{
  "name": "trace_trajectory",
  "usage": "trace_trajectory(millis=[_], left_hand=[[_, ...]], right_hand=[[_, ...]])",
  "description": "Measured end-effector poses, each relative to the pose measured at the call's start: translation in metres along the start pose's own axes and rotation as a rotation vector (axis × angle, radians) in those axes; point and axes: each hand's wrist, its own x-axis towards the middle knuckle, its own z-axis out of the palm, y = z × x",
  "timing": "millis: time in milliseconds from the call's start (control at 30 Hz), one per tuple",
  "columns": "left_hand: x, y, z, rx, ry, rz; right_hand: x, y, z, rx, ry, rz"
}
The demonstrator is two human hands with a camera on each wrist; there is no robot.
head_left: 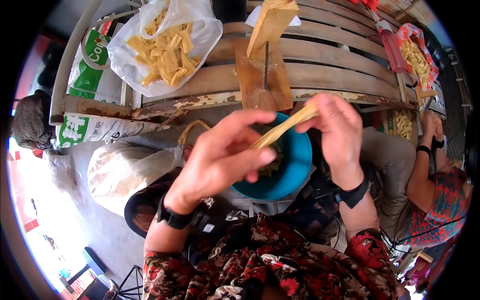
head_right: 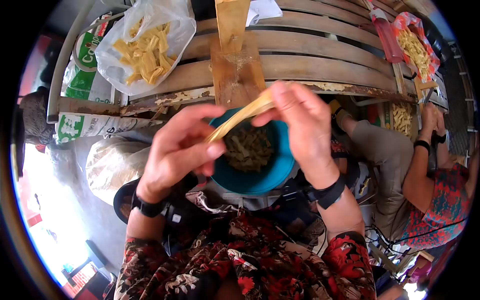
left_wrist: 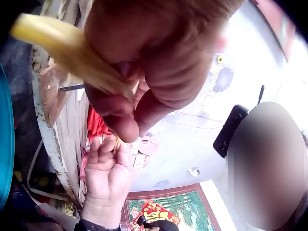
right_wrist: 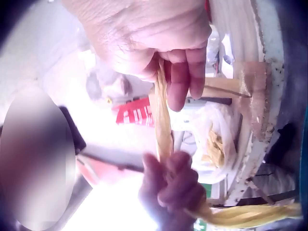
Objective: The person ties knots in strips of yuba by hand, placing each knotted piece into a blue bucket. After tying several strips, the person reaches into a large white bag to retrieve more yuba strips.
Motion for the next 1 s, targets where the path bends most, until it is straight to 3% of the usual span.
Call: trace_trajectory(millis=[33, 100, 133, 200, 300, 367, 433, 500, 600, 667, 700, 767, 833, 900, 933, 1000], left_hand=[[-0.012, -0.007, -0.003, -0.046, -0.024, 0.100], [-0.027, -0.012, -0.009, 0.022, -0.121, 0.019], [-0.026, -0.011, -0.004, 0.007, -0.047, -0.117], [-0.023, -0.015, -0.001, 0.031, -0.094, -0.067], [-0.025, -0.004, 0.013, 0.245, -0.213, 0.092], [-0.038, -0.008, 0.023, 0.403, 0.035, 0.084], [-0.043, -0.017, 0.019, 0.176, 0.088, 0.135], [-0.047, -0.011, 0.025, -0.041, 0.049, 0.116], [-0.048, -0.009, 0.037, -0.360, -0.057, 0.068], [-0.044, -0.023, 0.035, -0.397, -0.108, 0.089], [-0.044, -0.030, 0.034, -0.422, -0.125, 0.111], [-0.042, -0.033, 0.035, -0.238, 0.047, 0.190], [-0.041, -0.035, 0.037, -0.030, 0.189, 0.279], [-0.041, -0.039, 0.041, 0.200, 0.286, 0.349], [-0.042, -0.041, 0.041, 0.327, 0.282, 0.337], [-0.045, -0.039, 0.044, 0.254, 0.241, 0.402]], right_hand=[[-0.001, -0.003, -0.009, 0.020, 0.028, 0.004], [-0.015, -0.013, -0.011, 0.037, -0.010, 0.001], [-0.026, -0.020, -0.005, 0.082, -0.070, -0.031], [-0.060, -0.030, 0.017, 0.182, -0.196, -0.099], [-0.092, -0.044, 0.031, -0.225, -0.663, -0.302], [-0.102, -0.034, 0.022, -0.390, -0.538, -0.330], [-0.103, -0.017, 0.017, -0.387, -0.260, -0.083], [-0.098, -0.004, 0.021, -0.328, -0.182, -0.045], [-0.097, 0.006, 0.023, -0.081, -0.250, -0.002], [-0.098, 0.019, 0.022, 0.070, -0.304, -0.015], [-0.098, 0.022, 0.024, 0.012, -0.212, -0.065], [-0.100, 0.025, 0.031, -0.109, -0.031, -0.165], [-0.102, 0.011, 0.025, 0.024, -0.118, -0.131], [-0.107, 0.003, 0.030, -0.207, -0.185, -0.122], [-0.109, 0.006, 0.031, -0.241, -0.163, -0.121], [-0.107, 0.004, 0.031, -0.064, -0.101, 0.015]])
